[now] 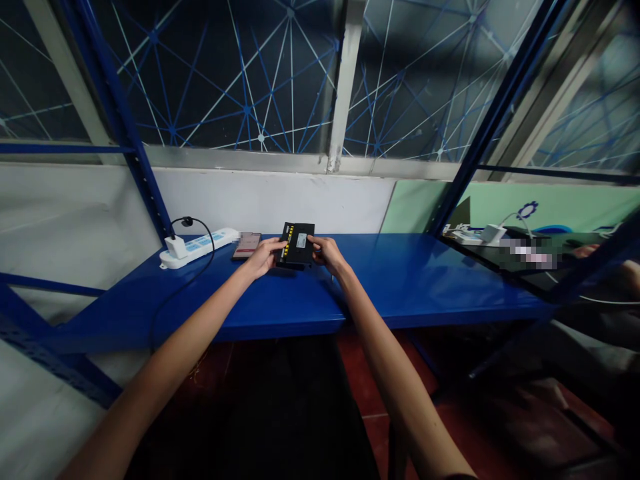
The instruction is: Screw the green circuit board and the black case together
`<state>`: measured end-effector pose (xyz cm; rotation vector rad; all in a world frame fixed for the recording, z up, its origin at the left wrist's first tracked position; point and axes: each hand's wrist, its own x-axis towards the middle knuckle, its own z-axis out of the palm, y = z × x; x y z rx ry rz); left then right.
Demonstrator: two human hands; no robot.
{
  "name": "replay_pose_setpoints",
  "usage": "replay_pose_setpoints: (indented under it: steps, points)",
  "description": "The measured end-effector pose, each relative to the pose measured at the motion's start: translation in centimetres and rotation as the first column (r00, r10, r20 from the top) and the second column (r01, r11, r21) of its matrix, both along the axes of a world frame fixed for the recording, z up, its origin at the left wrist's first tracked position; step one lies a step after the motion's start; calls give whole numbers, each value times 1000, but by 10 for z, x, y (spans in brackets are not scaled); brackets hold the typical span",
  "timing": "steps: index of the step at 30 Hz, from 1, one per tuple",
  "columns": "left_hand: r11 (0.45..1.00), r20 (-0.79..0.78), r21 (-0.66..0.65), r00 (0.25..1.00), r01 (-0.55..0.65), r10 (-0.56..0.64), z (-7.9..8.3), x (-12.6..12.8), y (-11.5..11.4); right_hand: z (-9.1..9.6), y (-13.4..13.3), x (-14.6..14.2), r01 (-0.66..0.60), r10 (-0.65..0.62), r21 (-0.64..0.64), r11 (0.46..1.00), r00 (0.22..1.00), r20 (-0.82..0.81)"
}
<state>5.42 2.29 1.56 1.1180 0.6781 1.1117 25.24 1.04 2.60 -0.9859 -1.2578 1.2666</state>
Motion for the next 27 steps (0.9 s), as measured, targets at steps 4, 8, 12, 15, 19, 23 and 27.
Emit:
replay_pose_setpoints:
  steps: [4,8,12,15,19,23,27]
  points:
    - [1000,-21,8,1000,2,-2,-1,1,0,-1,-1,-1,-1,1,0,1000,1000,13]
    - [999,-47,24,999,28,-26,-2,0,0,-1,-2,-2,-3,2,7,1000,1000,26]
    - [999,-65,-1,997,36,-36,1,-1,-3,-1,-2,-3,-11,10,22,1000,999,40]
    - [999,-71,-18,997,29,-30,2,-2,-6,-1,-3,-2,-12,10,32,999,999,48]
    - [999,-87,-6,995,41,-42,3,-3,-7,-2,-4,-3,-7,4,39,999,998,65]
    - [1000,-118,8,993,-7,8,4,-3,-5,-2,-6,-4,5,-8,54,999,998,66]
    - [999,-133,15,990,-44,46,3,-3,-4,-2,-7,-5,10,-15,72,997,998,69]
